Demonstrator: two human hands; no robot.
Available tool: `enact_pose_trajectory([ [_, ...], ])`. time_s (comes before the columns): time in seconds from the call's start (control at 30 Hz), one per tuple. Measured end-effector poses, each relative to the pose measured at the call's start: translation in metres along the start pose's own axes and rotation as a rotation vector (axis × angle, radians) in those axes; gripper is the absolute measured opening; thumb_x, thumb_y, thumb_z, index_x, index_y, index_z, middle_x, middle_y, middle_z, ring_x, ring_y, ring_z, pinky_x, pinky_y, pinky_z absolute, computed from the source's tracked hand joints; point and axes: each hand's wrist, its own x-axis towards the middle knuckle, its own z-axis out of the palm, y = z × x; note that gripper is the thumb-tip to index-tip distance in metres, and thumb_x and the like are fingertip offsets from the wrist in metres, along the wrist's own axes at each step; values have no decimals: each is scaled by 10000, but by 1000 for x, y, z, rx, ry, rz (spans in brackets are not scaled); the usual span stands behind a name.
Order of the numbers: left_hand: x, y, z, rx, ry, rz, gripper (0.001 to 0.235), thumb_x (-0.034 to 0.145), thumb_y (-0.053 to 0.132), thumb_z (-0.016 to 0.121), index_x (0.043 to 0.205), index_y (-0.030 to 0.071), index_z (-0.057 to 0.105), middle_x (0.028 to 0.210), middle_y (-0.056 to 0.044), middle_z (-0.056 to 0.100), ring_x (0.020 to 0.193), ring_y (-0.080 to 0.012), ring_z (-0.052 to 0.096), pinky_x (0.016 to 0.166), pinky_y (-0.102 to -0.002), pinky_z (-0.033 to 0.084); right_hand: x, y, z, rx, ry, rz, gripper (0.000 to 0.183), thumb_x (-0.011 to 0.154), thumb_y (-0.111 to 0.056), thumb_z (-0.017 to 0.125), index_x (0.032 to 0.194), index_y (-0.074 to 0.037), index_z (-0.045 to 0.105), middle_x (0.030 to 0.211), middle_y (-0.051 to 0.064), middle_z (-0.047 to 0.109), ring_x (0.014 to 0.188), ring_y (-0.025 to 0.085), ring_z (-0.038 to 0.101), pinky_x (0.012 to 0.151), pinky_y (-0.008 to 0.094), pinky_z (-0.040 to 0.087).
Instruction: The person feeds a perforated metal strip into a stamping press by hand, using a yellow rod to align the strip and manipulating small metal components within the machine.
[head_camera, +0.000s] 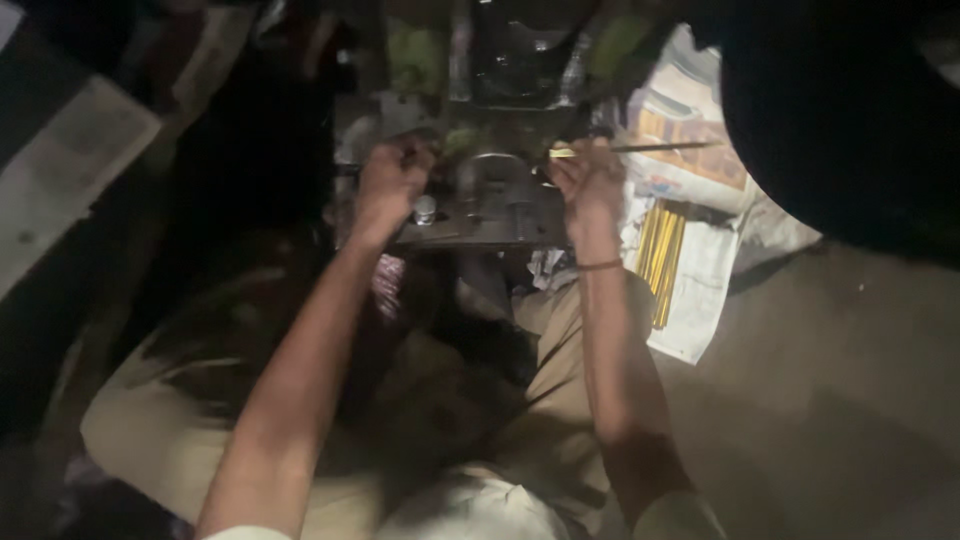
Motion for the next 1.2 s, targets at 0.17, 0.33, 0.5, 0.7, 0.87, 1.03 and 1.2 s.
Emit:
enact_pose_trajectory([
  [0.17,2,-9,3,-116,-19,98,250,942,226,649,1084,41,738,820,-49,723,720,-138,627,693,-324,503,-5,-1,4,34,17,-34,285,1019,-296,598,1082,-24,540,960,149,690,821,269,716,759,430,666],
  [0.33,16,-27,11,-304,-47,137,155,935,140,672,972,-3,716,832,-11,673,757,-142,585,694,-328,485,-6,5,3,26,-13,-53,340,1041,-323,591,1119,5,550,980,158,702,821,266,704,736,401,650],
  [0.5,0,-10,3,-279,-23,58,93,929,137,675,998,93,718,843,46,693,765,-94,602,711,-281,484,-9,-9,0,-65,53,83,353,1048,-329,543,1249,-46,485,975,143,646,817,266,718,668,375,628],
  [0.7,6,-10,9,-320,-18,22,80,937,126,690,898,57,700,801,-1,641,732,-122,561,672,-310,455,11,3,-15,56,9,-48,354,1053,-295,545,1268,-13,539,932,110,544,805,270,681,725,447,715],
  [0.87,4,-4,5,-223,-10,-56,89,932,136,656,882,91,714,780,6,698,718,-112,630,691,-283,496,3,1,-10,76,-61,-78,328,1053,-324,550,1056,4,554,946,222,715,780,293,742,703,402,687],
  [1.03,-2,-5,5,-245,-12,69,124,996,125,627,944,36,695,796,-51,650,696,-145,568,650,-326,451,-2,-2,-1,59,2,-92,316,1050,-318,558,1061,-2,554,916,214,715,740,278,718,673,410,674],
  [1.2,-1,-7,4,-210,35,46,122,948,151,671,976,42,718,797,-7,705,703,-97,645,663,-290,518,-14,-8,13,16,92,-60,221,1040,-294,525,1148,-100,528,919,140,674,807,251,715,709,412,680],
])
